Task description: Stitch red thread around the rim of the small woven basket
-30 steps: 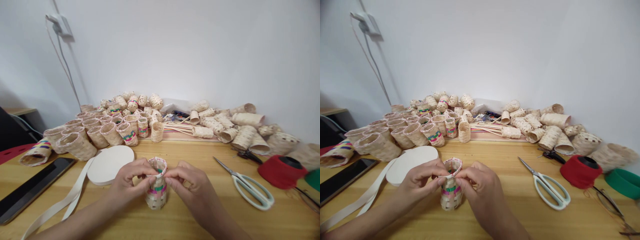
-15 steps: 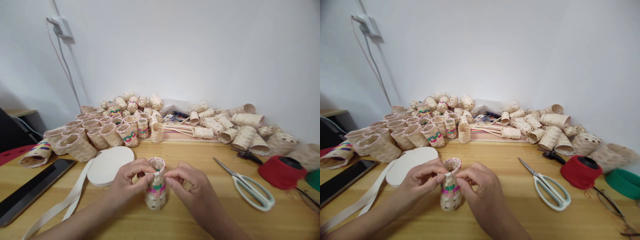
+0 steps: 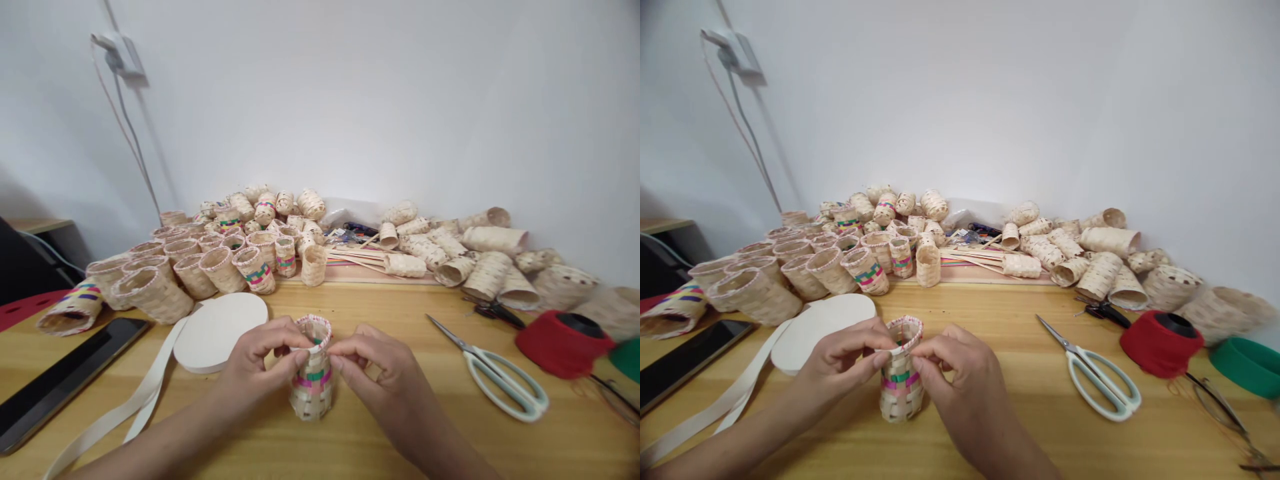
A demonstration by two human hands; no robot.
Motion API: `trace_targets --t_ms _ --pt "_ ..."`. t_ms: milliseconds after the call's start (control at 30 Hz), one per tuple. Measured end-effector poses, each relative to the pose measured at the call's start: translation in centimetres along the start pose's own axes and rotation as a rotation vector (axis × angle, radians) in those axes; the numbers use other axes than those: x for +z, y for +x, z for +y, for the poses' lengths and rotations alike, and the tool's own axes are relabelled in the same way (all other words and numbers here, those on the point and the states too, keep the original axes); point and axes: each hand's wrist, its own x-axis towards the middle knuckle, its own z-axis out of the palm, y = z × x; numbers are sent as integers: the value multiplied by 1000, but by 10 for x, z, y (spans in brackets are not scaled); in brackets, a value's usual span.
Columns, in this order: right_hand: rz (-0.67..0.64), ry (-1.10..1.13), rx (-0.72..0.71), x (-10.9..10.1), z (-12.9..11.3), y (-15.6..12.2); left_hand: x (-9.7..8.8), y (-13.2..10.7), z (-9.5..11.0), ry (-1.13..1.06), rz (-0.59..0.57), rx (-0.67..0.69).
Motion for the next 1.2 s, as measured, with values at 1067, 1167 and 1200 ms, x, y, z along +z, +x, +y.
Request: trace_targets --t_ms 1067,1167,1200 --pt "-35 52 -17 1 0 -1 1 -4 9 291 47 404" --pt "7 -79 -105 2 3 -3 -1 -7 8 443 15 500" --pt "16 -113 -135 2 4 -4 -2 -8 7 484 4 519"
